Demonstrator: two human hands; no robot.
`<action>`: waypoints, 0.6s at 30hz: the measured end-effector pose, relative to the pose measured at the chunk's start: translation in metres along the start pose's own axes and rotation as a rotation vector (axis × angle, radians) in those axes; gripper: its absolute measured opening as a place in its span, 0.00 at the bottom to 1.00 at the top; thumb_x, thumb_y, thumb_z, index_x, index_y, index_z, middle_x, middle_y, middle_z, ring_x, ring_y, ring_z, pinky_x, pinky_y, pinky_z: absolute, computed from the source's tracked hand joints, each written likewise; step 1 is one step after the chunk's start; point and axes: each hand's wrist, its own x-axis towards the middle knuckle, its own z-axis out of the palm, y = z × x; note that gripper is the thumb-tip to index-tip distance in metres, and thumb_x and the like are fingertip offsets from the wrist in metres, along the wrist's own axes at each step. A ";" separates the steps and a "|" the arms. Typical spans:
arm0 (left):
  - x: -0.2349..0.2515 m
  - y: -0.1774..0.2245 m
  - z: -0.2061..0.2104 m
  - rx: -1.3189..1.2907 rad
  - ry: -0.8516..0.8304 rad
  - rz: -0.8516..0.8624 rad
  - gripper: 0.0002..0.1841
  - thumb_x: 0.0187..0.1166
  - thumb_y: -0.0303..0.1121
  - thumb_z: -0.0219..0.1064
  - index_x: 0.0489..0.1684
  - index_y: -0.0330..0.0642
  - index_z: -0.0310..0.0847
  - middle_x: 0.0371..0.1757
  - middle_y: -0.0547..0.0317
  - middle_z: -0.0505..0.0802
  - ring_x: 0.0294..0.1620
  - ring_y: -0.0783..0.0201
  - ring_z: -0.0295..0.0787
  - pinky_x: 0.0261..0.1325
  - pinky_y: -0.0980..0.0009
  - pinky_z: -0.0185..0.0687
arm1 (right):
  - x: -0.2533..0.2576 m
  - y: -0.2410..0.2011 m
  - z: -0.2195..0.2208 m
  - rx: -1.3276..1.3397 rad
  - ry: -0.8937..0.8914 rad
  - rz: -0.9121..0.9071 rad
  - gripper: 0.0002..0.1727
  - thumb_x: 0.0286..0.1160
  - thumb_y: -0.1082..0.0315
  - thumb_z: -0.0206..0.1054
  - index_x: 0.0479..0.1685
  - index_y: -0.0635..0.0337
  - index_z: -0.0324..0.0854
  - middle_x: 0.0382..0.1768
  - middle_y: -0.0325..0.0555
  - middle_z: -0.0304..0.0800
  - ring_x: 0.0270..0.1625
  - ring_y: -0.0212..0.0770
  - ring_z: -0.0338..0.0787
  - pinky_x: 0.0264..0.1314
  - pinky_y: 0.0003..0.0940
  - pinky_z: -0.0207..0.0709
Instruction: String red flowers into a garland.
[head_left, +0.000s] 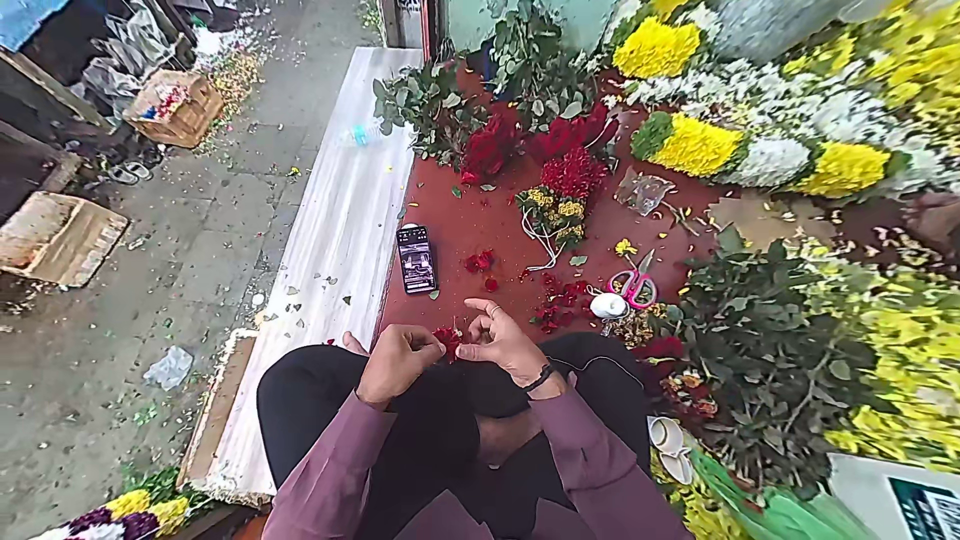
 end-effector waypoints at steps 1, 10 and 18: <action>0.000 0.000 0.000 0.002 0.024 -0.009 0.08 0.73 0.38 0.74 0.30 0.46 0.93 0.23 0.67 0.92 0.22 0.73 0.86 0.30 0.70 0.83 | 0.001 -0.001 -0.006 -0.029 -0.006 -0.054 0.58 0.44 0.54 0.92 0.85 0.57 0.66 0.42 0.44 0.86 0.40 0.38 0.87 0.41 0.34 0.85; 0.001 -0.006 -0.006 0.123 0.188 -0.115 0.09 0.68 0.42 0.74 0.22 0.50 0.91 0.18 0.69 0.89 0.20 0.71 0.83 0.28 0.63 0.81 | 0.006 0.010 -0.011 -0.370 -0.172 -0.226 0.15 0.71 0.55 0.78 0.49 0.54 0.93 0.42 0.37 0.94 0.41 0.28 0.90 0.48 0.27 0.86; -0.015 0.019 -0.004 0.600 0.066 -0.063 0.13 0.71 0.47 0.68 0.32 0.50 0.93 0.31 0.59 0.94 0.38 0.54 0.93 0.49 0.35 0.83 | -0.012 -0.017 -0.003 -0.086 -0.356 -0.538 0.07 0.74 0.68 0.77 0.39 0.63 0.94 0.35 0.42 0.93 0.41 0.30 0.89 0.49 0.28 0.85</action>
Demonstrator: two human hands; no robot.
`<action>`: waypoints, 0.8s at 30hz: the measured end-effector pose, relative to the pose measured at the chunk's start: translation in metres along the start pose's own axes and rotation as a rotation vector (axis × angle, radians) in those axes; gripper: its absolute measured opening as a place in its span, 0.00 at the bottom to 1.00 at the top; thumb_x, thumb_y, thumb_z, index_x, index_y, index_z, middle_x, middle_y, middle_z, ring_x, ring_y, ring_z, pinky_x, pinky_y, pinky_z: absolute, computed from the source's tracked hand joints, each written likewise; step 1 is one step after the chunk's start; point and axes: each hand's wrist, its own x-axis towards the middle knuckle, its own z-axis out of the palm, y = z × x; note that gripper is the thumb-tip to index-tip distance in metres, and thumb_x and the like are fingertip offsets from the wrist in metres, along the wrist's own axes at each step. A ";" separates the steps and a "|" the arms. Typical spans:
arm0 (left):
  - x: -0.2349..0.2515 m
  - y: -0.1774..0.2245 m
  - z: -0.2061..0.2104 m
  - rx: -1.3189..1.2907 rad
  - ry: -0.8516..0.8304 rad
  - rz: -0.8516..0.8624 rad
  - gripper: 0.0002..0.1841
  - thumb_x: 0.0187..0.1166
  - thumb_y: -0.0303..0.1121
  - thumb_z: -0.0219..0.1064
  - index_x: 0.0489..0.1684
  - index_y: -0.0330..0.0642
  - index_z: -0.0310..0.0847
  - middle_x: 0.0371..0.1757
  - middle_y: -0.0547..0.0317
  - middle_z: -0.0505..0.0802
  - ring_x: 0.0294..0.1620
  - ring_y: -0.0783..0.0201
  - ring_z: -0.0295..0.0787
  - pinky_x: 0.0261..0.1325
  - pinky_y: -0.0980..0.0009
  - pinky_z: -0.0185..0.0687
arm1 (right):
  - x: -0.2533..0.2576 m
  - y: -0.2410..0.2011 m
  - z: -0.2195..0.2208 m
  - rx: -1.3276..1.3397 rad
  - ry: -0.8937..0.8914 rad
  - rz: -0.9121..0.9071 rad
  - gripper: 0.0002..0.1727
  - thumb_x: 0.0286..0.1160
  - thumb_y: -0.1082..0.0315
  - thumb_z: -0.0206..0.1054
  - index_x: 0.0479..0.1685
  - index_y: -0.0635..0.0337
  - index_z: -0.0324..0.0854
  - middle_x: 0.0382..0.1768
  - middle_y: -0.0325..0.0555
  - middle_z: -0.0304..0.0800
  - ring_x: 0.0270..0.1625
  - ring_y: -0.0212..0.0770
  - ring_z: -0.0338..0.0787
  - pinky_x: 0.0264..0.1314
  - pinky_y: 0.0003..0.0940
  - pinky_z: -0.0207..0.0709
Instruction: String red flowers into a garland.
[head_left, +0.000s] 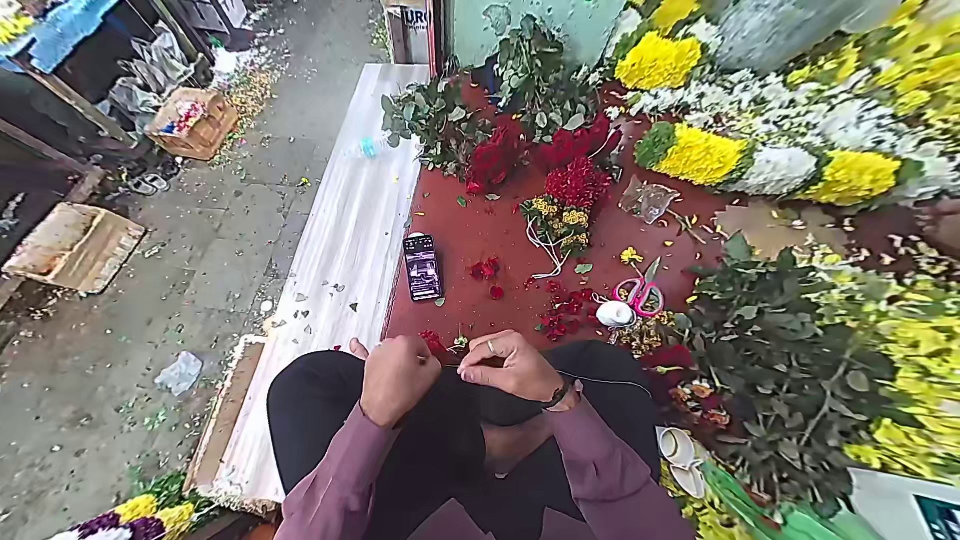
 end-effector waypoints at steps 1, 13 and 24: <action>-0.005 0.003 -0.003 -0.023 -0.123 0.134 0.12 0.72 0.45 0.69 0.34 0.48 0.94 0.33 0.57 0.95 0.39 0.53 0.93 0.49 0.37 0.85 | 0.003 -0.002 -0.002 0.014 0.048 -0.023 0.07 0.74 0.69 0.76 0.39 0.64 0.94 0.35 0.42 0.93 0.41 0.30 0.89 0.49 0.27 0.84; 0.009 0.006 0.012 -0.645 0.375 0.219 0.08 0.78 0.37 0.71 0.34 0.44 0.91 0.24 0.66 0.91 0.20 0.73 0.83 0.23 0.73 0.81 | 0.000 0.008 0.016 0.206 -0.116 0.000 0.08 0.80 0.73 0.70 0.43 0.67 0.93 0.39 0.45 0.97 0.29 0.25 0.87 0.32 0.22 0.82; 0.010 -0.010 0.005 -0.441 -0.024 0.098 0.10 0.75 0.46 0.73 0.32 0.53 0.95 0.24 0.73 0.93 0.23 0.77 0.86 0.31 0.70 0.85 | -0.010 0.014 -0.031 0.123 0.229 0.119 0.08 0.77 0.71 0.70 0.41 0.64 0.94 0.32 0.40 0.95 0.25 0.22 0.80 0.27 0.20 0.72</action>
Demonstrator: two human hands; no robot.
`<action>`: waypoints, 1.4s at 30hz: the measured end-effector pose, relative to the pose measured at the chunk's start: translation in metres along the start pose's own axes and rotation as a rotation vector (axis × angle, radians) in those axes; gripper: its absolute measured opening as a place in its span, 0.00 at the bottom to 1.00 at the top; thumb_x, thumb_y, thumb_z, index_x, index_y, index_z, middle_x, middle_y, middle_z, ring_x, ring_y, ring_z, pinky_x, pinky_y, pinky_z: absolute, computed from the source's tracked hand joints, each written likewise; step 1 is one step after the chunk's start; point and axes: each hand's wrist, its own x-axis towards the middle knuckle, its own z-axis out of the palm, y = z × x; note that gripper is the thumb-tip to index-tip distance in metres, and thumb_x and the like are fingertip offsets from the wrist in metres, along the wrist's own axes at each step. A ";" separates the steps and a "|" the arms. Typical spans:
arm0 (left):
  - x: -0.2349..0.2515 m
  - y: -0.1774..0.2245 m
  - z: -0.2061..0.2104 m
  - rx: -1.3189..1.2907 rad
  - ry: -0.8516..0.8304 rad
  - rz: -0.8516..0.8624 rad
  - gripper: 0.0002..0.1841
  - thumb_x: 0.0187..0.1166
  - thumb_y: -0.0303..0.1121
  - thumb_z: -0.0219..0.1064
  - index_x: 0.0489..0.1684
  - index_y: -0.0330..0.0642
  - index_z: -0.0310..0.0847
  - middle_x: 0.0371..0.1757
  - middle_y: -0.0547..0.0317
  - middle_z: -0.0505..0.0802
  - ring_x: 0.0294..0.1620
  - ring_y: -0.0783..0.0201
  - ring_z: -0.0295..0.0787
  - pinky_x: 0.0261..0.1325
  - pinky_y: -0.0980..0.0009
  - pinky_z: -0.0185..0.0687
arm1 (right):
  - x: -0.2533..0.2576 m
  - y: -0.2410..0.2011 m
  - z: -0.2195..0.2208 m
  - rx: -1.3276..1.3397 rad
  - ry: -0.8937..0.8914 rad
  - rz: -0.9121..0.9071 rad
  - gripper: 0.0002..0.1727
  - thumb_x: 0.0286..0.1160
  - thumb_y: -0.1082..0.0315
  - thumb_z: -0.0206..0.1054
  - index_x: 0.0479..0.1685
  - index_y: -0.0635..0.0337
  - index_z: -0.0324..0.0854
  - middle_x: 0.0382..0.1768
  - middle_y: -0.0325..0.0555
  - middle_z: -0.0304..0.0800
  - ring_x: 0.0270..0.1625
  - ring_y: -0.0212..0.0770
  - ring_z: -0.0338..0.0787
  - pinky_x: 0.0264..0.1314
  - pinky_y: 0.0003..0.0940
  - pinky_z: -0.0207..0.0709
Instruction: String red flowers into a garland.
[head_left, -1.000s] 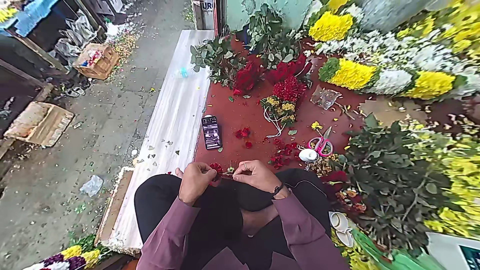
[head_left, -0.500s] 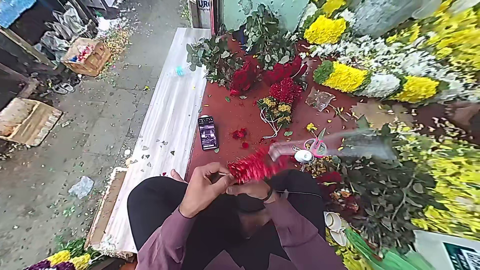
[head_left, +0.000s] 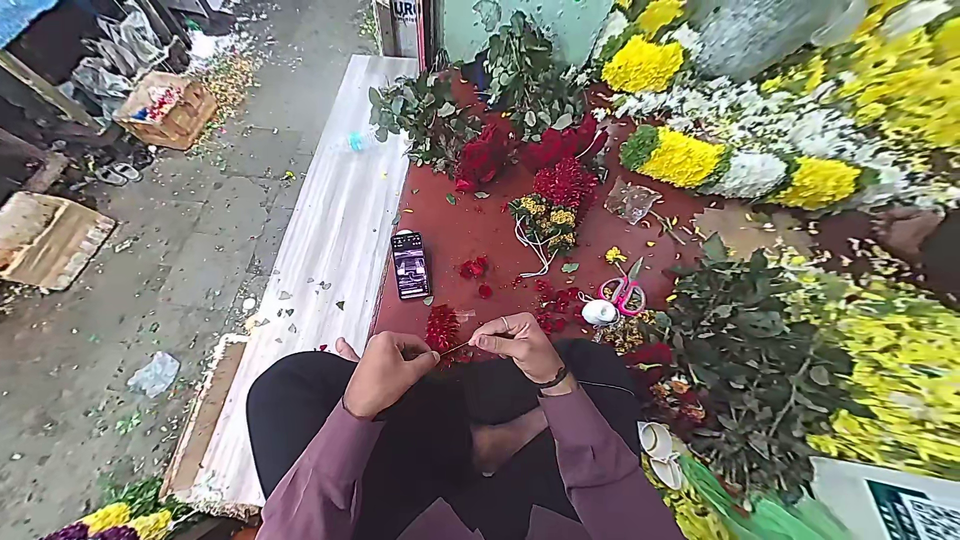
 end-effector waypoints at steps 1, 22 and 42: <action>0.000 -0.001 -0.001 0.048 0.017 -0.023 0.11 0.75 0.48 0.73 0.31 0.54 0.95 0.24 0.73 0.93 0.24 0.77 0.87 0.32 0.68 0.86 | -0.001 -0.001 0.000 -0.016 -0.044 0.007 0.07 0.77 0.71 0.71 0.41 0.64 0.94 0.33 0.39 0.95 0.26 0.22 0.81 0.28 0.20 0.74; -0.008 -0.006 -0.021 0.364 0.301 -0.213 0.11 0.68 0.50 0.69 0.27 0.58 0.92 0.25 0.69 0.91 0.28 0.66 0.87 0.33 0.51 0.81 | 0.085 0.105 -0.099 -0.850 0.414 0.860 0.27 0.67 0.39 0.76 0.44 0.55 0.93 0.35 0.52 0.95 0.36 0.52 0.93 0.43 0.60 0.84; -0.005 -0.011 -0.016 0.344 0.222 -0.191 0.10 0.67 0.51 0.70 0.26 0.59 0.90 0.23 0.70 0.90 0.28 0.65 0.86 0.42 0.45 0.80 | 0.042 0.037 -0.009 -0.064 0.432 0.338 0.08 0.75 0.75 0.71 0.48 0.66 0.91 0.39 0.54 0.97 0.33 0.42 0.92 0.29 0.32 0.82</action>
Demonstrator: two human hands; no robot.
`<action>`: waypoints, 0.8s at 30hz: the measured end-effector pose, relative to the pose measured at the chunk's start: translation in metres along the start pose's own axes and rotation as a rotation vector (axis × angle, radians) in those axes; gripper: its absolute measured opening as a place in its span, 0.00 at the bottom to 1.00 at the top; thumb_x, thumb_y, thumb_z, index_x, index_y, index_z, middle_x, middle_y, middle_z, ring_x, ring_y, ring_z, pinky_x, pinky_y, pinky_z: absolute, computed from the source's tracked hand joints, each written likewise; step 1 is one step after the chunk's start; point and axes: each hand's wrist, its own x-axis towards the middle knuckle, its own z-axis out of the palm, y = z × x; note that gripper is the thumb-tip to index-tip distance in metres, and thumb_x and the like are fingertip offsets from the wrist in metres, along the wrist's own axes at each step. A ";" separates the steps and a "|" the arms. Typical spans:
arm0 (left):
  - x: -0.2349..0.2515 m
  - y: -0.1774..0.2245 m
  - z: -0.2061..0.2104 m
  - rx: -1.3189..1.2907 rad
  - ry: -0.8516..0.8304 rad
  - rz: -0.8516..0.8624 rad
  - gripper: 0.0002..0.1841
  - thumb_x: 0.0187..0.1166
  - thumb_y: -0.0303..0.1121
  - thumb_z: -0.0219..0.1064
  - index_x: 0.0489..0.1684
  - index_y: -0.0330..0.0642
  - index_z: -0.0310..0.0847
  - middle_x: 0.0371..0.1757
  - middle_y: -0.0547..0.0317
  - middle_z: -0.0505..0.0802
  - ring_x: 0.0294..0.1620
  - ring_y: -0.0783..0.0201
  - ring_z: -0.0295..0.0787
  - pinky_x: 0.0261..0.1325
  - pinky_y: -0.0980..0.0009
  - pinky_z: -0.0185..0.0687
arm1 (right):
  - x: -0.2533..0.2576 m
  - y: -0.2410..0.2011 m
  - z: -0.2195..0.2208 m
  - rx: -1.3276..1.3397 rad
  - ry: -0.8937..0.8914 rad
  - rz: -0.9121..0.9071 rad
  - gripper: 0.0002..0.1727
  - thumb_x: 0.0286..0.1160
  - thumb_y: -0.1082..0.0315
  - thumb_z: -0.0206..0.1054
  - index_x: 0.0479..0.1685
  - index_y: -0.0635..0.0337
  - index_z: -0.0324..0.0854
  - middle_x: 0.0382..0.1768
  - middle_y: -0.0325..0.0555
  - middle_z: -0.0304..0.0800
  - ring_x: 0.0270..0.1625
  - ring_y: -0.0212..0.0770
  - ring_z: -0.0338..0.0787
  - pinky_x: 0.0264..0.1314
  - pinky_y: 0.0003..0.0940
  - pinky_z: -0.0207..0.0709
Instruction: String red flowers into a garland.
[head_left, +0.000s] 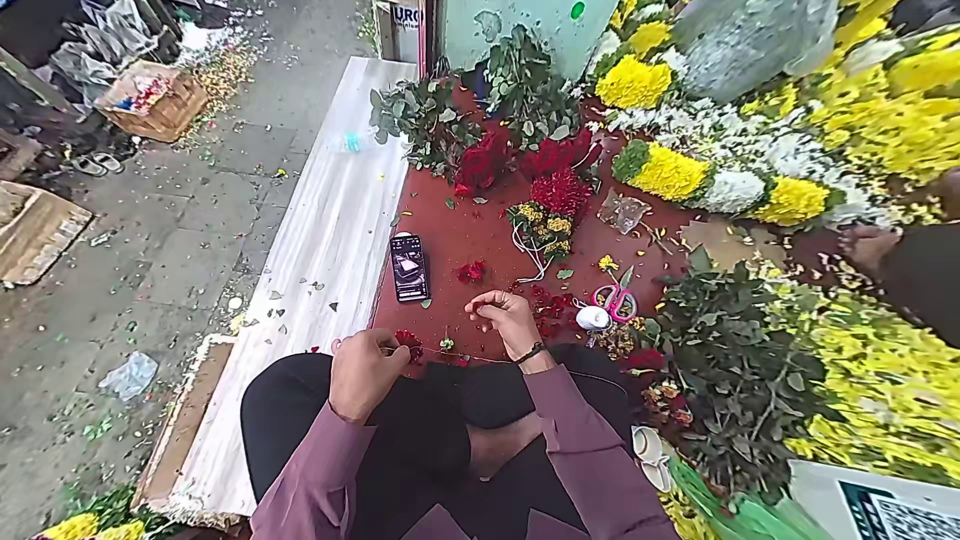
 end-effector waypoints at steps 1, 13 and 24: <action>0.001 0.000 0.000 0.004 -0.003 -0.001 0.11 0.67 0.51 0.70 0.26 0.59 0.90 0.23 0.70 0.90 0.29 0.65 0.87 0.44 0.44 0.80 | -0.002 -0.002 0.001 0.022 -0.009 -0.009 0.08 0.76 0.75 0.70 0.49 0.67 0.90 0.40 0.56 0.97 0.35 0.44 0.94 0.29 0.32 0.84; 0.002 0.000 0.005 0.042 -0.033 -0.008 0.11 0.67 0.52 0.71 0.27 0.59 0.90 0.24 0.70 0.91 0.30 0.65 0.87 0.51 0.40 0.79 | -0.004 -0.002 0.005 -0.050 0.040 -0.180 0.09 0.76 0.74 0.68 0.44 0.60 0.94 0.36 0.49 0.95 0.29 0.40 0.89 0.35 0.35 0.86; 0.003 0.000 0.010 0.031 -0.045 -0.005 0.11 0.67 0.52 0.71 0.27 0.60 0.91 0.25 0.72 0.91 0.33 0.67 0.88 0.65 0.33 0.72 | -0.014 -0.005 0.019 -0.118 -0.010 -0.384 0.07 0.67 0.70 0.78 0.43 0.58 0.94 0.47 0.43 0.95 0.42 0.39 0.93 0.44 0.36 0.91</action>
